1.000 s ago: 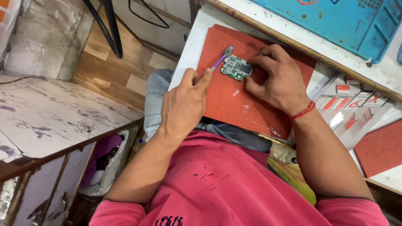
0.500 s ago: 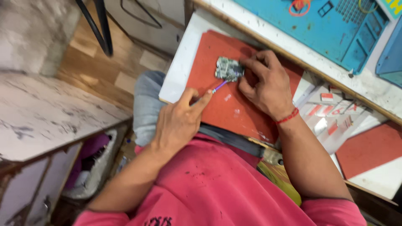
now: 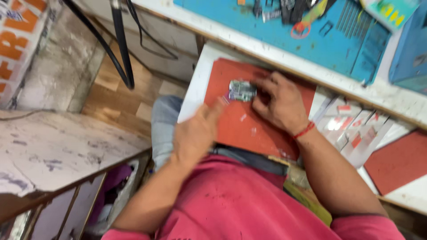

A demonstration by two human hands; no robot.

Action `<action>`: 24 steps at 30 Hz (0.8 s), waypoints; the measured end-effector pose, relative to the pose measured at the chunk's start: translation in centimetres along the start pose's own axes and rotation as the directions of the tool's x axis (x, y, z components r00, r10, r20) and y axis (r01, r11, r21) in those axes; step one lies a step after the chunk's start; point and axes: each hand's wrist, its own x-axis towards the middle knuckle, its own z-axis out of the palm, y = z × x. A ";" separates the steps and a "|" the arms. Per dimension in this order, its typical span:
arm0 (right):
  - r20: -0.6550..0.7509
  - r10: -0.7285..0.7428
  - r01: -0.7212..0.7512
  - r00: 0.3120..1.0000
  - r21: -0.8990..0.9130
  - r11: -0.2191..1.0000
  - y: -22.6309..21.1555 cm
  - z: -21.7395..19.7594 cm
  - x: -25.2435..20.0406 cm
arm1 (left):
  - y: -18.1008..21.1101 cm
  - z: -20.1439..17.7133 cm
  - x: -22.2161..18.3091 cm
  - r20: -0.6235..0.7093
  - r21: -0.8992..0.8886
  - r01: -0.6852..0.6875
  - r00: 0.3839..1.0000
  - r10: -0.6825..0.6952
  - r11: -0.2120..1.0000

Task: The person uses a small brush to scrub a green circuit board placed on a red mat. They repeatedly clean the surface, focusing on different areas and occasionally flipping the board to access the other side.

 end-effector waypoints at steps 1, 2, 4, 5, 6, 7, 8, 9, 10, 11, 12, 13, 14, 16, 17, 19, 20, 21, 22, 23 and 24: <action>0.012 0.008 -0.008 1.000 0.006 1.000 0.1 0.1 -0.4 | 0.0 -0.1 -0.6 0.001 -0.020 -0.005 1.000 0.005 1.000; 0.007 0.010 -0.010 1.000 0.007 1.000 0.1 0.2 -0.5 | -0.4 -0.4 -0.2 -0.014 -0.036 -0.032 0.999 0.031 0.999; 0.002 0.003 -0.003 1.000 0.003 1.000 0.2 0.1 -0.4 | -0.2 -0.6 0.2 -0.021 -0.048 -0.088 0.996 0.087 0.995; -0.003 0.009 -0.009 1.000 0.010 1.000 0.3 0.0 -0.1 | 0.1 -0.7 0.1 -0.015 -0.044 -0.118 0.993 0.117 0.992; 0.009 0.013 -0.013 1.000 0.027 1.000 0.3 0.1 -0.2 | 0.5 -0.7 -0.5 -0.002 -0.042 -0.130 0.992 0.130 0.991; 0.021 0.016 -0.017 1.000 0.043 0.999 0.2 0.1 -0.3 | 0.5 -0.6 -0.6 -0.034 -0.043 -0.080 0.996 0.079 0.996; 0.017 0.007 -0.008 1.000 0.033 0.999 0.2 0.1 -0.3 | 0.1 -0.7 -0.1 -0.071 -0.037 -0.046 0.997 0.044 0.998; 0.014 -0.001 0.001 1.000 0.022 1.000 0.1 0.1 -0.3 | -0.2 -0.7 0.3 -0.108 -0.033 -0.013 0.994 0.009 0.999; 0.007 0.000 0.000 1.000 0.002 1.000 0.2 0.0 -0.4 | 0.2 -0.6 0.1 -0.084 -0.021 -0.068 0.994 0.066 0.997; -0.002 0.008 -0.008 1.000 0.007 1.000 0.3 0.0 -0.4 | 0.8 -0.4 -0.4 -0.059 -0.011 -0.123 0.991 0.122 0.992; 0.008 0.011 -0.012 1.000 0.017 1.000 0.4 0.0 -0.4 | 1.5 -0.3 -1.1 -0.033 -0.007 -0.159 0.987 0.159 0.987; 0.018 0.015 -0.015 1.000 0.026 1.000 0.4 0.1 -0.6 | 1.1 -0.3 -1.0 -0.051 -0.035 -0.106 0.993 0.104 0.994; 0.022 0.009 -0.009 1.000 0.023 1.000 0.4 0.1 -0.5 | 0.0 -0.6 -0.5 -0.075 -0.052 -0.044 0.996 0.040 0.998; 0.012 0.005 -0.006 1.000 0.014 1.000 0.3 0.1 -0.4 | -0.2 -0.8 -0.4 -0.066 -0.053 -0.044 0.997 0.041 0.998; 0.002 0.010 -0.010 1.000 0.021 1.000 0.4 0.3 -0.1 | 0.6 -0.6 -0.6 -0.031 -0.036 -0.106 0.994 0.105 0.994; 0.014 0.025 -0.026 1.000 0.031 0.999 0.4 0.3 -0.5 | 0.8 -0.5 -1.0 -0.016 -0.047 -0.131 0.991 0.130 0.990; 0.023 0.023 -0.024 0.999 0.039 0.999 0.4 0.3 -0.5 | -0.1 -0.8 -0.6 -0.051 -0.053 -0.090 0.995 0.087 0.995; 0.031 0.022 -0.023 0.999 0.046 0.999 0.3 0.2 -0.7 | -0.5 -1.1 -0.6 -0.086 -0.061 -0.049 0.995 0.044 0.997; 0.015 0.034 -0.035 0.999 0.048 0.998 0.3 0.2 -0.7 | -0.4 -1.2 -0.5 -0.056 -0.016 -0.084 0.995 0.083 0.996; 0.010 0.019 -0.020 1.000 0.043 0.999 0.4 0.3 -0.5 | 0.0 -1.2 -0.5 -0.024 0.029 -0.119 0.993 0.120 0.992; 0.005 0.014 -0.014 1.000 0.032 0.999 0.5 0.3 -0.5 | 0.3 -1.1 -0.5 0.012 0.064 -0.162 0.987 0.161 0.985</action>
